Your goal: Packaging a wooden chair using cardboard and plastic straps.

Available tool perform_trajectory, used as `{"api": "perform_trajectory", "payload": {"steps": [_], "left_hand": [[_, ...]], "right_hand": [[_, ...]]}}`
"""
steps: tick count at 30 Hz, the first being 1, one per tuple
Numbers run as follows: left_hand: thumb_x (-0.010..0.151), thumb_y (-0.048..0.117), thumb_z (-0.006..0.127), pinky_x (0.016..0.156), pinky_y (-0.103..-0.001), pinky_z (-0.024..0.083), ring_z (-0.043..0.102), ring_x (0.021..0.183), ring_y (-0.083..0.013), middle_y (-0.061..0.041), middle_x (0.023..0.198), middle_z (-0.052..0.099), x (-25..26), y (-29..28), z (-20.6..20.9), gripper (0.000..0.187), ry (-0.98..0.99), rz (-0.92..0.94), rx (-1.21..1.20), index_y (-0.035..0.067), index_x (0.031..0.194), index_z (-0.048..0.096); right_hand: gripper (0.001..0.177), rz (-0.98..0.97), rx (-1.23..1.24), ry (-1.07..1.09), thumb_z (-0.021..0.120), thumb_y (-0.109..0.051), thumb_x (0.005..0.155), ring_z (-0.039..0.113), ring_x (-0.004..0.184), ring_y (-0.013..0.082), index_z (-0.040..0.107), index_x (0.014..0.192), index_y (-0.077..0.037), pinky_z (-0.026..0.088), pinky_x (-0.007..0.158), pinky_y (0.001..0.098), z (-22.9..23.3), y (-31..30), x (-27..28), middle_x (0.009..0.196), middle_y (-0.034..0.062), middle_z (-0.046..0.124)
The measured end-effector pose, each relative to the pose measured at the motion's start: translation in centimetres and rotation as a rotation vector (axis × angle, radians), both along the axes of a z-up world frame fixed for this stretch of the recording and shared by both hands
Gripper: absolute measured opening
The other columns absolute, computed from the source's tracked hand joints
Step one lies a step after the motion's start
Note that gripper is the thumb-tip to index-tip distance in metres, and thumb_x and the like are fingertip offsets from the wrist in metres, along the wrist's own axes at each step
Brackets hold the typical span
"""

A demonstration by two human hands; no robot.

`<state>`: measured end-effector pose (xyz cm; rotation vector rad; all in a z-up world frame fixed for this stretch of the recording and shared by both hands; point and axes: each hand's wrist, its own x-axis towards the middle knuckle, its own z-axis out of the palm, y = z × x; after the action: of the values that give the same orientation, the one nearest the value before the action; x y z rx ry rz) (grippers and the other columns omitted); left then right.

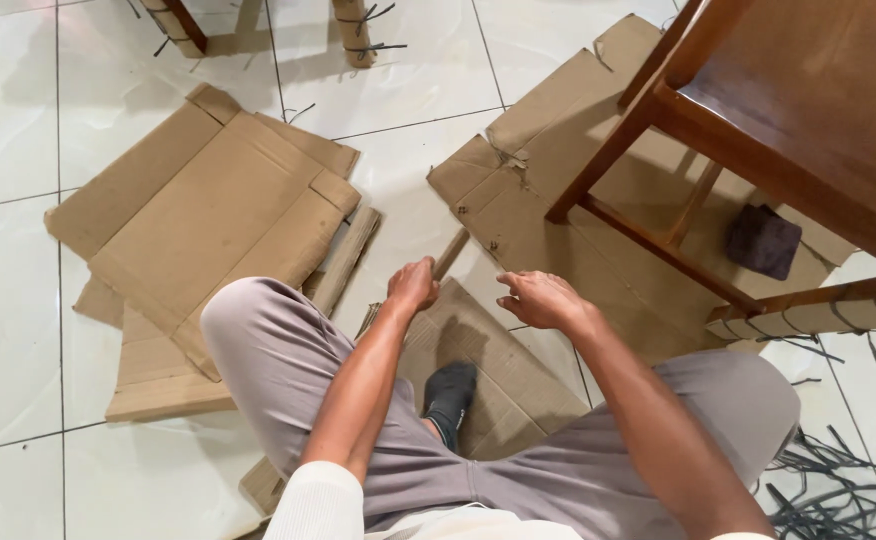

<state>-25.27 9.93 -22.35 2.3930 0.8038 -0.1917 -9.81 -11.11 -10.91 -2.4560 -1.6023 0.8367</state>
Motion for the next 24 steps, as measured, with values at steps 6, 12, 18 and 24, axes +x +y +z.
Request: {"api": "perform_trajectory", "payload": {"steps": [6, 12, 18, 24], "left_hand": [[0.090, 0.027, 0.071, 0.107, -0.057, 0.044, 0.050, 0.137, -0.0370, -0.016, 0.143, 0.057, -2.8, 4.7, -2.5, 0.041, 0.130, 0.405, 0.194, 0.011, 0.127, 0.063], [0.083, 0.023, 0.078, 0.111, -0.072, 0.023, 0.015, 0.152, -0.0448, -0.021, 0.166, 0.014, -4.4, 7.2, -2.2, 0.094, 0.390, 0.715, 0.059, 0.018, 0.157, 0.021], [0.086, 0.026, 0.075, 0.115, -0.073, 0.024, 0.026, 0.152, -0.0417, -0.020, 0.168, 0.019, -3.7, 7.3, -4.2, 0.106, 0.413, 0.809, -0.169, 0.015, 0.167, 0.008], [0.087, 0.029, 0.074, 0.117, -0.076, 0.018, 0.013, 0.157, -0.0415, -0.019, 0.171, 0.013, -2.7, 7.6, -3.0, 0.085, 0.480, 0.836, -0.068, 0.012, 0.160, 0.033]], "right_hand": [[0.049, -0.002, -0.028, -0.004, 0.061, -0.043, 0.097, 0.065, 0.119, 0.0280, 0.058, 0.140, -0.018, 0.053, 0.096, 0.0445, 0.4, 0.6, -0.3, 0.118, 0.0066, 0.074], [0.050, -0.045, -0.041, 0.009, 0.061, -0.043, 0.096, 0.065, 0.120, 0.0278, 0.057, 0.139, -0.018, 0.053, 0.096, 0.0442, 0.0, -0.5, 0.5, 0.121, 0.0066, 0.073], [0.049, -0.107, -0.054, 0.033, 0.061, -0.042, 0.097, 0.066, 0.119, 0.0272, 0.058, 0.139, -0.018, 0.053, 0.098, 0.0429, 0.2, -1.4, 1.0, 0.123, 0.0069, 0.072], [0.048, -0.119, -0.067, 0.046, 0.061, -0.041, 0.098, 0.064, 0.119, 0.0298, 0.057, 0.139, -0.017, 0.052, 0.097, 0.0447, 0.2, -2.6, 1.2, 0.124, 0.0087, 0.071]]}}
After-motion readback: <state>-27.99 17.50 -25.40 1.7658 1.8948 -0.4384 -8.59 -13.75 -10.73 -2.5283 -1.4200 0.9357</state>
